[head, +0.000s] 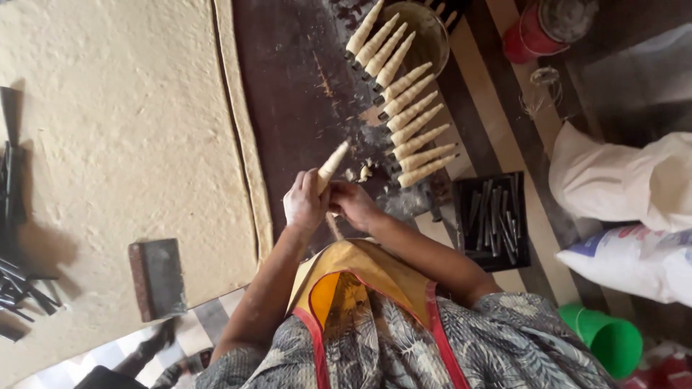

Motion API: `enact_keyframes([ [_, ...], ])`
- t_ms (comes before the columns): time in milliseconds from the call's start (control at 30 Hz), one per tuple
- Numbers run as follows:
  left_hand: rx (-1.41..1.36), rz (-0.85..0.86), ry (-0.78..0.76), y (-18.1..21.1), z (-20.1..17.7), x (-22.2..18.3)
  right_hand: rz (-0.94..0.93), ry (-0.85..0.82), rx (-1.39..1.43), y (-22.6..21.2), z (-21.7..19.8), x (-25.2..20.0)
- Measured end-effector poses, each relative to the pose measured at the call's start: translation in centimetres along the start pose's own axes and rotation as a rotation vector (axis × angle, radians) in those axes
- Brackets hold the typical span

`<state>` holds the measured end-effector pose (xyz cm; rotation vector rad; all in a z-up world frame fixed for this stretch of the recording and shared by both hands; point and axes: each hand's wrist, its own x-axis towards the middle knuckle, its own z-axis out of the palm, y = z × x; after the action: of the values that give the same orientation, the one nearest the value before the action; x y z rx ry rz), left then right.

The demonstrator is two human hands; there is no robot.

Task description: The person cuts strips from a large sheet of dough and wraps each strip in a spiral around a black cone-shaped metal mold, then sets the finished wrapped mold on the table with a growing row of others. They repeat this cycle, occasionally trimming dough with a knife and using a dough scraper.

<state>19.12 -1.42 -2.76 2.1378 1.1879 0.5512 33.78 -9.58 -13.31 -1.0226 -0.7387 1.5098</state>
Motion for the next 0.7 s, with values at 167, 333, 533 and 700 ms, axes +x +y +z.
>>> enact_keyframes([
  [167,0.036,0.077,0.154,3.0,0.8,2.3,0.237,0.222,0.279,-1.8,-0.3,1.2],
  [333,0.002,0.018,0.052,1.8,3.5,7.1,0.136,0.318,0.281,-3.2,-2.0,4.2],
  [533,0.037,0.008,-0.052,1.8,3.9,20.9,0.125,0.422,0.294,-14.2,-1.5,6.4],
  [700,0.210,0.245,-0.013,2.0,7.3,32.8,-0.032,0.563,0.402,-8.1,-6.1,3.4],
])
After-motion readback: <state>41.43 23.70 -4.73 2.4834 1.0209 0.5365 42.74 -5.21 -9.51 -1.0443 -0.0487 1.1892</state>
